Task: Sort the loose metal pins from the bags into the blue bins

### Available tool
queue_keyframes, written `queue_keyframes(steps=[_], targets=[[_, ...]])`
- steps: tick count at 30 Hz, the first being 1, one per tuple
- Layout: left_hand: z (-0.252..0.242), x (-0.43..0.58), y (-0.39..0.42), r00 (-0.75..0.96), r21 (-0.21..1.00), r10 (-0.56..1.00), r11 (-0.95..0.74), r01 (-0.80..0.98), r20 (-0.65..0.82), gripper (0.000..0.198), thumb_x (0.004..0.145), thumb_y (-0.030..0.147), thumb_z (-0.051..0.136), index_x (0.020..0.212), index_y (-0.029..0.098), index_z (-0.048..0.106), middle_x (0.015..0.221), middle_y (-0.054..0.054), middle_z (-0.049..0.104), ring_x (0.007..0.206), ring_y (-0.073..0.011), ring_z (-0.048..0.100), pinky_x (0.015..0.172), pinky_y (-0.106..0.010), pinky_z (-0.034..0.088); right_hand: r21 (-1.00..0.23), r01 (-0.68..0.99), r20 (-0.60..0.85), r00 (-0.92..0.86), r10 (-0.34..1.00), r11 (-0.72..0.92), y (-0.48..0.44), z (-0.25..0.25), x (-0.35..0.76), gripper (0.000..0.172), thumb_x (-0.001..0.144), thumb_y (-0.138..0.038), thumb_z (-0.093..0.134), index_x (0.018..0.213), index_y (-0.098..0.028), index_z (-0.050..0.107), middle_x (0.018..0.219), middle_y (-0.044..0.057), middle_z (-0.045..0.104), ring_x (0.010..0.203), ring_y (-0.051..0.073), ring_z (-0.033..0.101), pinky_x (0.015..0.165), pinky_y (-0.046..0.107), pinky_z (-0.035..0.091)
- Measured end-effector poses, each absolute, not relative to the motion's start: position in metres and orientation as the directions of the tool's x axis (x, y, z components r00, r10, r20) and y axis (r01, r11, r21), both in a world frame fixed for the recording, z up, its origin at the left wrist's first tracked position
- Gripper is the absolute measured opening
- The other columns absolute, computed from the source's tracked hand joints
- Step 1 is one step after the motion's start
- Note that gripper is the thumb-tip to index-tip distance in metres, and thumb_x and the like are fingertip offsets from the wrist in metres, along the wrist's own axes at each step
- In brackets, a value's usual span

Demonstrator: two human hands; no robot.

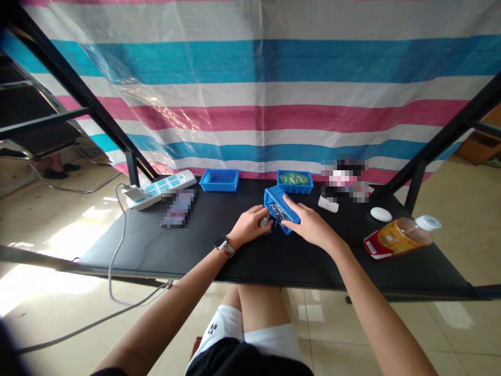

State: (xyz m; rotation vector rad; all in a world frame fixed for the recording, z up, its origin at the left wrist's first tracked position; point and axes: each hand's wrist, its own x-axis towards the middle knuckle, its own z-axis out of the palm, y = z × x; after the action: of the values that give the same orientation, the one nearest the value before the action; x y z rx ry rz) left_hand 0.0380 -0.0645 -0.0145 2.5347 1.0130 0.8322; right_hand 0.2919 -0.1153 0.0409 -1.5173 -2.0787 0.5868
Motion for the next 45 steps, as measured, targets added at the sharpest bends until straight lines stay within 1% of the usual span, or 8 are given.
queue_keyframes(steps=[12,19,23,28,34,39,42,45], targets=[[-0.017,0.039,-0.071,0.708,0.283,0.586,-0.81,0.513,0.394,0.023,0.103,0.044,0.067,0.107,0.022,0.072,0.106,-0.009,0.068,0.101,-0.0263,0.062,0.093,-0.039,0.053,-0.428,0.79,0.114,-0.435,0.893,0.439,-0.096,0.057,0.304,0.082,0.098,-0.036,0.074,0.172,-0.036,0.039,0.145,0.009,0.068,0.116,0.029,0.076,0.098,0.038,0.061],[-0.017,0.038,-0.073,0.708,0.291,0.579,-0.815,0.5,0.404,0.033,0.101,0.05,0.07,0.118,0.023,0.074,0.12,-0.012,0.067,0.108,-0.0293,0.06,0.099,-0.044,0.053,-0.308,0.824,0.133,-0.457,0.88,0.475,-0.1,0.064,0.306,0.085,0.096,-0.033,0.075,0.171,-0.041,0.038,0.139,0.006,0.07,0.104,0.027,0.079,0.086,0.031,0.062],[-0.014,0.038,-0.075,0.67,0.343,0.597,-0.802,0.489,0.441,0.044,0.096,0.056,0.076,0.122,0.021,0.074,0.125,-0.014,0.066,0.111,-0.0315,0.058,0.101,-0.046,0.054,-0.186,0.869,0.123,-0.443,0.888,0.459,-0.106,0.069,0.305,0.085,0.097,-0.032,0.073,0.172,-0.044,0.034,0.148,0.006,0.067,0.099,0.028,0.08,0.077,0.031,0.061],[-0.014,0.038,-0.074,0.66,0.396,0.613,-0.788,0.472,0.434,0.058,0.09,0.068,0.078,0.126,0.023,0.074,0.135,-0.015,0.064,0.121,-0.0346,0.057,0.108,-0.051,0.051,-0.097,0.876,0.151,-0.456,0.877,0.472,-0.109,0.071,0.31,0.084,0.098,-0.031,0.071,0.172,-0.042,0.035,0.153,0.008,0.064,0.099,0.029,0.079,0.08,0.034,0.062],[-0.013,0.037,-0.075,0.657,0.385,0.622,-0.782,0.491,0.426,0.054,0.098,0.064,0.067,0.134,0.024,0.072,0.141,-0.015,0.064,0.137,-0.0364,0.052,0.119,-0.055,0.042,-0.197,0.879,0.228,-0.39,0.892,0.435,-0.104,0.069,0.324,0.075,0.102,-0.037,0.066,0.171,-0.041,0.038,0.151,0.009,0.064,0.108,0.032,0.078,0.09,0.04,0.063],[-0.012,0.037,-0.074,0.621,0.371,0.656,-0.755,0.541,0.429,0.051,0.103,0.058,0.063,0.138,0.022,0.07,0.145,-0.015,0.063,0.144,-0.037,0.048,0.125,-0.057,0.034,-0.443,0.784,0.468,-0.21,0.858,0.434,-0.077,0.07,0.327,0.049,0.103,-0.033,0.059,0.151,-0.024,0.065,0.144,0.014,0.069,0.131,0.033,0.068,0.113,0.048,0.055],[-0.014,0.038,-0.074,0.597,0.359,0.684,-0.729,0.583,0.419,0.051,0.104,0.059,0.061,0.14,0.023,0.068,0.144,-0.014,0.063,0.144,-0.0363,0.048,0.127,-0.056,0.032,-0.528,0.767,0.479,-0.086,0.874,0.365,-0.05,0.068,0.322,0.035,0.095,-0.031,0.064,0.125,-0.02,0.077,0.125,0.014,0.076,0.112,0.033,0.074,0.104,0.05,0.06],[-0.014,0.038,-0.075,0.585,0.346,0.712,-0.701,0.624,0.388,0.047,0.105,0.06,0.058,0.133,0.024,0.07,0.137,-0.012,0.065,0.133,-0.0334,0.056,0.122,-0.054,0.038,-0.673,0.704,0.333,0.015,0.943,0.227,-0.022,0.07,0.307,0.028,0.092,-0.031,0.065,0.114,-0.019,0.08,0.109,0.011,0.079,0.084,0.027,0.074,0.077,0.043,0.067]])
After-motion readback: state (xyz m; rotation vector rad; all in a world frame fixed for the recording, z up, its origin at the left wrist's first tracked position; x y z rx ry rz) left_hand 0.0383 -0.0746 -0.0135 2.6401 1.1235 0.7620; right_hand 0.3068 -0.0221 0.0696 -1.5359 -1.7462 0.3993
